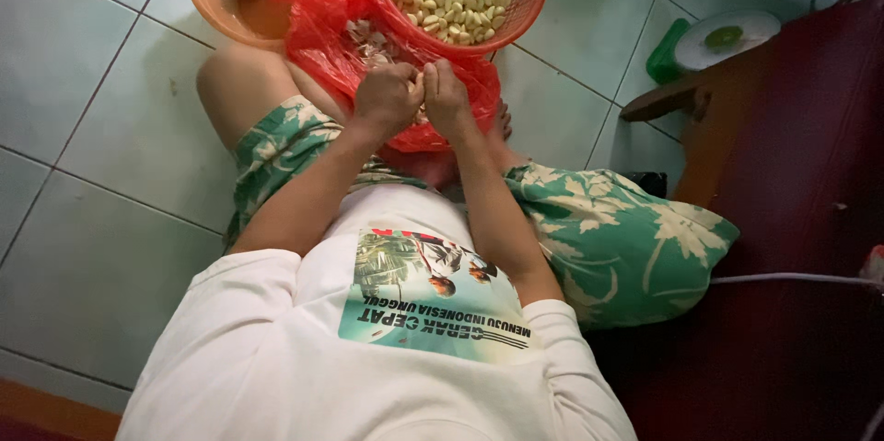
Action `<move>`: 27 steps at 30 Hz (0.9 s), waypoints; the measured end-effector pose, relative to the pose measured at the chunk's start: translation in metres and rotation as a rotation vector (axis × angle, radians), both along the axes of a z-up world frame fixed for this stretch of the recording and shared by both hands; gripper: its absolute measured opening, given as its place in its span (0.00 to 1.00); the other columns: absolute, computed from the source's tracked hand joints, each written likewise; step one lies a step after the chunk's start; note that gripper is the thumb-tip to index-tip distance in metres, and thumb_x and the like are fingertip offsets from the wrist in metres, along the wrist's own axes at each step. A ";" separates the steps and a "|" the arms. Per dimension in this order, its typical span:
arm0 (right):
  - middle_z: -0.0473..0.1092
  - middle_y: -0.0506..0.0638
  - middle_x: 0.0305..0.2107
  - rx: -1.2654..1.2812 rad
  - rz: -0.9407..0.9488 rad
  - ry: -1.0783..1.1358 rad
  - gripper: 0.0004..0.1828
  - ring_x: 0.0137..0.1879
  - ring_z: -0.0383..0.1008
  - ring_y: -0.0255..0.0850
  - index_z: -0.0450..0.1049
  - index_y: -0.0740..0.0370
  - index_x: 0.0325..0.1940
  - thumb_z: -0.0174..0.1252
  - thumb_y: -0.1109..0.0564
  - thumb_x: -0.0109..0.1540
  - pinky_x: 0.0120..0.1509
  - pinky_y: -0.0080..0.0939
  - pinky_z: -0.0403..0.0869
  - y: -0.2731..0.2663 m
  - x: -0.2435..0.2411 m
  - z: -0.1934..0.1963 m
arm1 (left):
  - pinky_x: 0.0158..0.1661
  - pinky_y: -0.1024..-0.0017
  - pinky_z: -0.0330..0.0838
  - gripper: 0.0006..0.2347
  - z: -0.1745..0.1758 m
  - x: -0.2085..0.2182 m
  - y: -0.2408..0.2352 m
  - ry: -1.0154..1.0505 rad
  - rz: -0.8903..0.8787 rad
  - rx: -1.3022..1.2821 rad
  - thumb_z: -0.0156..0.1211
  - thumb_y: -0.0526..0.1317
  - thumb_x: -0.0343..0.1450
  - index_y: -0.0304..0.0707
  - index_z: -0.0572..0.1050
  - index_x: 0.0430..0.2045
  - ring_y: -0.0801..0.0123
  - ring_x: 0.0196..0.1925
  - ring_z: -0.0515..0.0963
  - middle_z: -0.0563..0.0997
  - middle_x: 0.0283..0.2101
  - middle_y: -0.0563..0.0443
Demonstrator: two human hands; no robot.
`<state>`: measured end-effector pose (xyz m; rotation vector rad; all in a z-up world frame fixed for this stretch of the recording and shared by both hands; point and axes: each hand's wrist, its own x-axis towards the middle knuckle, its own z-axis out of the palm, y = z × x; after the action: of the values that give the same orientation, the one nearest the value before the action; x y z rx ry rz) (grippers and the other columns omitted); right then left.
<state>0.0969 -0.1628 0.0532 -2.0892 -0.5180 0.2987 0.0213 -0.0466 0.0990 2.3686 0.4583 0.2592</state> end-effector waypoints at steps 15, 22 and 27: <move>0.73 0.71 0.32 -0.030 -0.132 0.020 0.26 0.47 0.77 0.69 0.70 0.60 0.41 0.39 0.37 0.70 0.47 0.71 0.72 0.006 -0.007 0.020 | 0.16 0.76 0.74 0.09 -0.012 0.011 0.008 -0.235 0.080 -0.821 0.65 0.39 0.72 0.32 0.82 0.40 0.72 0.18 0.79 0.81 0.23 0.44; 0.72 0.73 0.35 0.038 -0.187 0.008 0.26 0.49 0.75 0.70 0.70 0.61 0.40 0.39 0.38 0.70 0.51 0.71 0.70 0.006 -0.016 0.033 | 0.25 0.77 0.72 0.08 -0.015 0.005 0.005 -0.290 0.030 -0.621 0.70 0.41 0.68 0.44 0.85 0.38 0.76 0.25 0.78 0.82 0.26 0.50; 0.72 0.69 0.31 0.166 -0.186 0.033 0.26 0.41 0.77 0.57 0.69 0.65 0.35 0.39 0.41 0.70 0.48 0.61 0.73 0.008 -0.003 0.002 | 0.27 0.78 0.72 0.09 -0.054 0.018 -0.004 -0.297 0.162 -0.822 0.73 0.42 0.64 0.40 0.86 0.33 0.77 0.25 0.77 0.80 0.23 0.50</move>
<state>0.0935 -0.1545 0.0551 -1.9507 -0.3147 0.1753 0.0394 -0.0505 0.0455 1.4675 0.4921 0.3986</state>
